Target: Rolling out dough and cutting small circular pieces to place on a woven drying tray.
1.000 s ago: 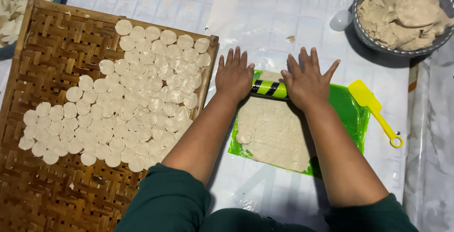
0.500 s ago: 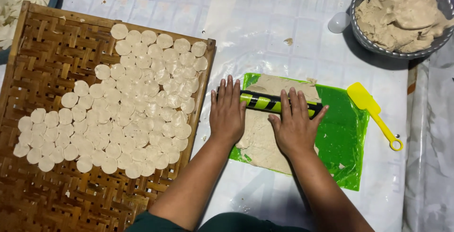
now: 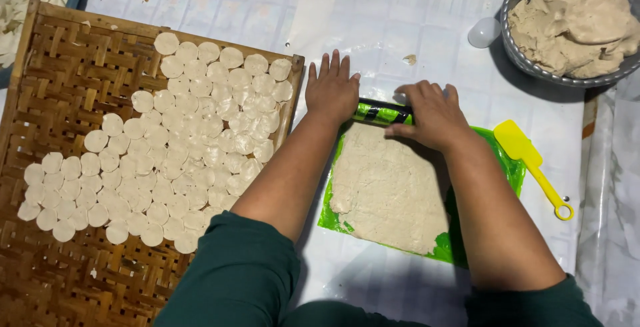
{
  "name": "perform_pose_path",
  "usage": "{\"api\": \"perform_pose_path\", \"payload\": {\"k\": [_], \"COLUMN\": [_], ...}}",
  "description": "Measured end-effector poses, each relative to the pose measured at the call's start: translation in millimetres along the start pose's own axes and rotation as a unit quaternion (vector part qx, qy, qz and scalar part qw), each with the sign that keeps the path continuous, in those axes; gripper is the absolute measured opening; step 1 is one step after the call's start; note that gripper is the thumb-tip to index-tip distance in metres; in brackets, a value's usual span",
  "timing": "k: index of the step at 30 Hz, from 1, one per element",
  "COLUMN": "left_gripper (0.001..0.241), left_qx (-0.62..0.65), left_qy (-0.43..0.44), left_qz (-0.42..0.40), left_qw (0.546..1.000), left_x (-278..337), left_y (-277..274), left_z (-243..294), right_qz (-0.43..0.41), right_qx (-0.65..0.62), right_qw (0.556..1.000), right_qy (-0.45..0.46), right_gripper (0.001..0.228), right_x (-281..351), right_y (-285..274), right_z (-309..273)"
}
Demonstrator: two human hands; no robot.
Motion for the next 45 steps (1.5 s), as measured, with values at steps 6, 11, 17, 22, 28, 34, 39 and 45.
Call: {"api": "perform_pose_path", "payload": {"k": [6,11,17,22,28,34,39,45], "left_gripper": [0.060,0.054,0.061,0.070,0.067,0.055,0.061,0.063], "left_qx": [0.186,0.195,0.134,0.060,-0.060,-0.050,-0.027,-0.009], "left_qy": [0.099,0.048,0.075,0.118,0.109,0.137,0.129,0.125], "left_qz": [0.192,0.260,0.259,0.222,0.105,0.138,0.070,0.193], "left_qw": [0.959,0.944,0.954,0.966,0.987,0.980,0.989,0.973], "left_x": [3,76,127,130,143,192,201,170], "left_y": [-26,-43,-17,12,40,60,60,33], "left_z": [-19,-45,-35,-20,-23,-36,-38,-22], "right_qz": [-0.166,-0.060,-0.080,-0.035,-0.027,0.039,0.013,0.029], "right_qx": [0.067,0.018,0.068,-0.021,0.079,0.095,0.034,0.008], "right_qw": [0.980,0.996,0.993,0.994,0.982,0.983,0.992,0.976], "right_qy": [0.083,0.065,0.050,0.101,0.170,0.151,0.120,0.216], "right_gripper": [0.060,0.057,0.059,0.052,0.055,0.061,0.071,0.059], "right_x": [8,65,118,111,122,165,172,135], "right_y": [-14,-15,22,52,68,79,75,48], "right_z": [2,-31,-82,-60,-64,-98,-94,-63]}}
Point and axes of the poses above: each hand's wrist, its own x-axis away from the middle knuckle, its own y-axis out of the palm, z = x × y, the point moved 5 cm from there along -x, towards the middle knuckle, and after that the axes turned 11 degrees about -z, right-handed, at the moved point
